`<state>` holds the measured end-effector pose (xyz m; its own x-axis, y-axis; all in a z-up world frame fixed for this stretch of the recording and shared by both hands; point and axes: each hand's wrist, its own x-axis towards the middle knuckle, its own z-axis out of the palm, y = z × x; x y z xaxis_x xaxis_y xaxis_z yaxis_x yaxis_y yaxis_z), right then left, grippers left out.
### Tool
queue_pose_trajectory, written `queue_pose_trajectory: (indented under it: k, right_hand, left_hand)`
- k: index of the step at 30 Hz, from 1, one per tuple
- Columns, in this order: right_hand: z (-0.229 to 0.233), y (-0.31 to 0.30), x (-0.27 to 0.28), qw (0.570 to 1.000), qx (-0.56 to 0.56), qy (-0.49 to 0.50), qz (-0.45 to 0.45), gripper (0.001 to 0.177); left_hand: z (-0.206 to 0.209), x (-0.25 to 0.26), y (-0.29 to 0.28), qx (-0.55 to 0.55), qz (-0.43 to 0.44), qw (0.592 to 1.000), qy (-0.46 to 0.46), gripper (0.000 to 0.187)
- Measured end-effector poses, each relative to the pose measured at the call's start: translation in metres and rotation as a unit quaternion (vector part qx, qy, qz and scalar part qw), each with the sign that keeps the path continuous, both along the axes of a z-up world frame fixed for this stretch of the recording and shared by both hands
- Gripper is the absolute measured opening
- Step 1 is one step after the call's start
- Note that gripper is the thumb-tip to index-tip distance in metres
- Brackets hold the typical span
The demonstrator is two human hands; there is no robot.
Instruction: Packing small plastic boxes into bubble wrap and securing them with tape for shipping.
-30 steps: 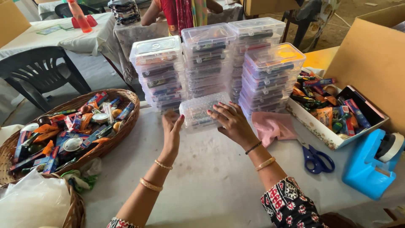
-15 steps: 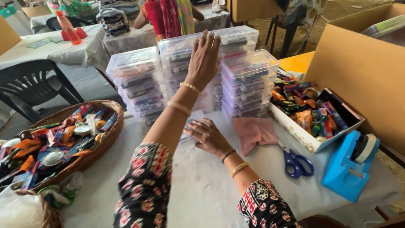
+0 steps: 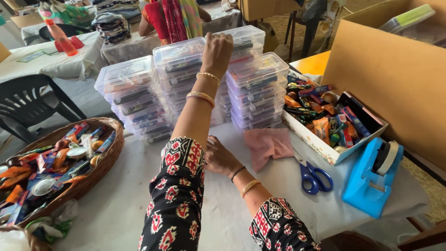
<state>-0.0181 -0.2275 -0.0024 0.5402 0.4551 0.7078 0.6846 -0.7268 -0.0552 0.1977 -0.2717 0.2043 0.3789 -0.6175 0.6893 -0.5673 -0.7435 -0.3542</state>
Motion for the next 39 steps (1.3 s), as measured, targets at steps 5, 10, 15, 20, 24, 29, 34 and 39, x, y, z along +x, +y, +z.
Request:
queue_pose_trajectory:
  k: [5, 10, 15, 20, 24, 29, 34, 39]
  right_hand:
    - [-0.002, -0.001, 0.004, 0.998, 0.033, -0.015, 0.056, 0.033]
    - [0.002, 0.002, 0.004, 0.998, 0.021, -0.008, 0.062, 0.039]
    - [-0.014, -0.005, 0.014, 1.000, -0.021, -0.007, -0.001, 0.055]
    - [-0.006, -0.003, 0.008, 1.000, -0.010, -0.017, -0.011, 0.056]
    - [0.002, -0.002, -0.001, 0.997, -0.029, 0.064, -0.039, 0.061]
    - [-0.005, -0.003, 0.006, 0.998, -0.041, 0.047, -0.031, 0.071]
    - [0.002, -0.001, 0.003, 0.998, -0.042, 0.030, -0.027, 0.076]
    - [0.000, -0.001, 0.003, 0.997, -0.043, 0.052, -0.032, 0.076]
  left_hand:
    - [-0.012, 0.009, -0.012, 0.039, 0.022, 0.987, -0.155, 0.006]
    - [-0.004, -0.021, -0.009, -0.056, -0.026, 0.961, -0.271, 0.022]
    - [0.003, -0.064, -0.016, -0.098, -0.137, 0.974, -0.152, 0.022]
    - [-0.009, -0.120, 0.010, -0.094, -0.217, 0.965, -0.116, 0.027]
    - [-0.019, -0.127, 0.037, -0.071, -0.239, 0.964, -0.088, 0.034]
    - [-0.035, -0.115, 0.079, -0.018, -0.206, 0.970, -0.132, 0.039]
    - [-0.035, -0.126, 0.142, -0.006, -0.199, 0.969, -0.149, 0.039]
    - [-0.027, -0.118, 0.212, -0.061, -0.206, 0.976, -0.019, 0.039]
